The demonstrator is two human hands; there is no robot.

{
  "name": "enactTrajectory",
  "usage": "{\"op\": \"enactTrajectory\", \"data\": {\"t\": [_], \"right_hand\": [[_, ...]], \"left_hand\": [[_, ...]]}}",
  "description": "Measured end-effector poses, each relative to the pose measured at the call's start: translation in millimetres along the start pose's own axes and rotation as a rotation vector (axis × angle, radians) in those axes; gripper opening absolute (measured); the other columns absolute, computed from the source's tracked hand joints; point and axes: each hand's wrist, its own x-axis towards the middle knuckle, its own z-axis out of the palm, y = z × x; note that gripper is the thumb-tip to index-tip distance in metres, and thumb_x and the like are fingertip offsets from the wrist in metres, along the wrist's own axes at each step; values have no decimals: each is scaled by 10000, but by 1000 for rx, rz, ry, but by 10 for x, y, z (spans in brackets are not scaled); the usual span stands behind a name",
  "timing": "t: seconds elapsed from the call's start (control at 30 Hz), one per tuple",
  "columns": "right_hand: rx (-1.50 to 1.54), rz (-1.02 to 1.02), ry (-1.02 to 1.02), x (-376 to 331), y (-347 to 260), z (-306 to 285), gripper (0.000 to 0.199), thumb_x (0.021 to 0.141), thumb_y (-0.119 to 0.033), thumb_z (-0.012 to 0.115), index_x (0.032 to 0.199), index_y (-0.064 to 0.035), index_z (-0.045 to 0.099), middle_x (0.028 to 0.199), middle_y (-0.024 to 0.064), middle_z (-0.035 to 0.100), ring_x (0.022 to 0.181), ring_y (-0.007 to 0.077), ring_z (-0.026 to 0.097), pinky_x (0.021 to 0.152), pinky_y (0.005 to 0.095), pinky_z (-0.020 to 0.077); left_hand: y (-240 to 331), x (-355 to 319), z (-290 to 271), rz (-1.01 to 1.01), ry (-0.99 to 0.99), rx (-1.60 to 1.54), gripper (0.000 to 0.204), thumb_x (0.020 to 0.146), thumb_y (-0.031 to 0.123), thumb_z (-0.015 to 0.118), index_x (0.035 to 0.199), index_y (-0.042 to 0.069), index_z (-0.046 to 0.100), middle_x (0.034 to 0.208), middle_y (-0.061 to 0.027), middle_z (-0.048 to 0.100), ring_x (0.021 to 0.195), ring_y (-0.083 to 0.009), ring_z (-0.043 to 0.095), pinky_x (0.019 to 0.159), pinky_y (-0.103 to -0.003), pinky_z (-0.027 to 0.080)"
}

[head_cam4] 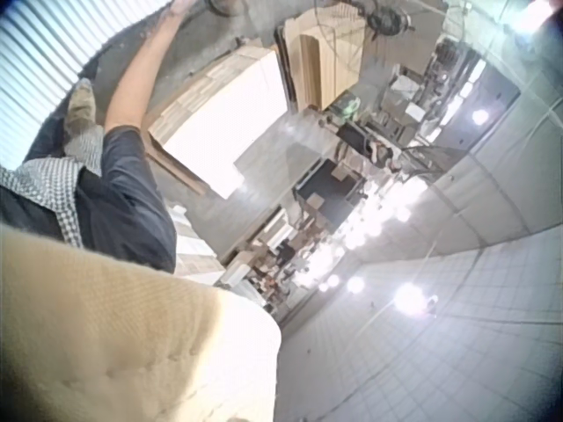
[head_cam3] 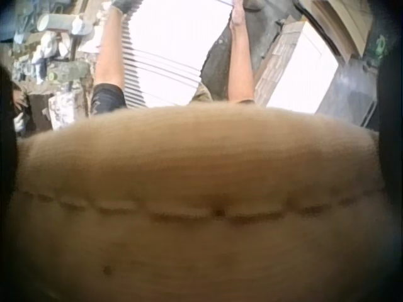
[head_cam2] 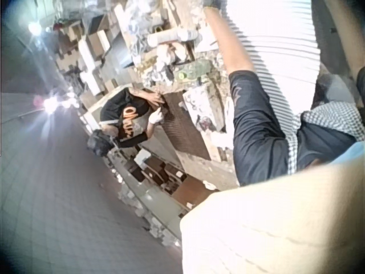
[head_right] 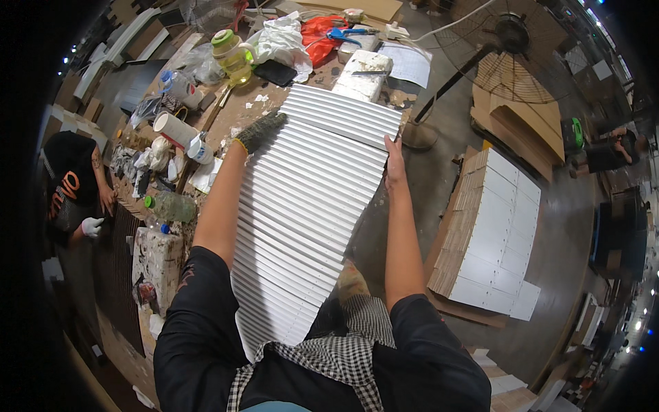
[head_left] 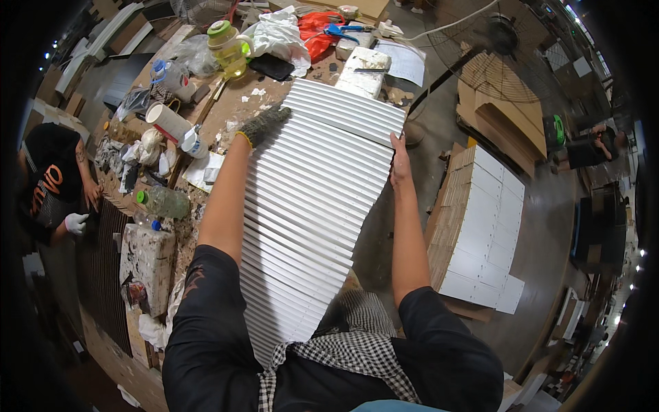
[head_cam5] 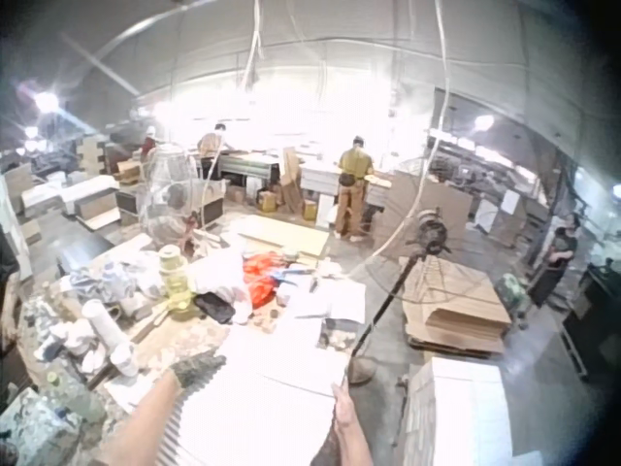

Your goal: The person wipes a white corrugated panel with a cloth, then uses a small rectangular tool to scrape or smooth the surface. The person repeats wiping and scraping motions across the panel while standing at a cluttered workbench.

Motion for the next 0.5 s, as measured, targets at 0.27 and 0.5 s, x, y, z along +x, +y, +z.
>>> {"op": "enactTrajectory", "data": {"t": [0.27,0.5], "right_hand": [[8,23,65,-298,-67,296,653,1103,-505,366,1537,-19,409,1540,74,474,1369,199,466,1145,325,344],[182,-51,311,-758,-102,466,707,1098,-554,302,1590,-46,303,1552,93,454,1427,222,427,1185,346,331]], "left_hand": [[-29,-55,-13,-375,50,-232,386,1047,463,523,1229,167,692,734,75,617,521,-34,450,458,-220,386],[252,-213,100,-174,163,-55,478,1053,556,448,1037,161,717,734,61,583,621,-72,437,584,-231,413]]}}
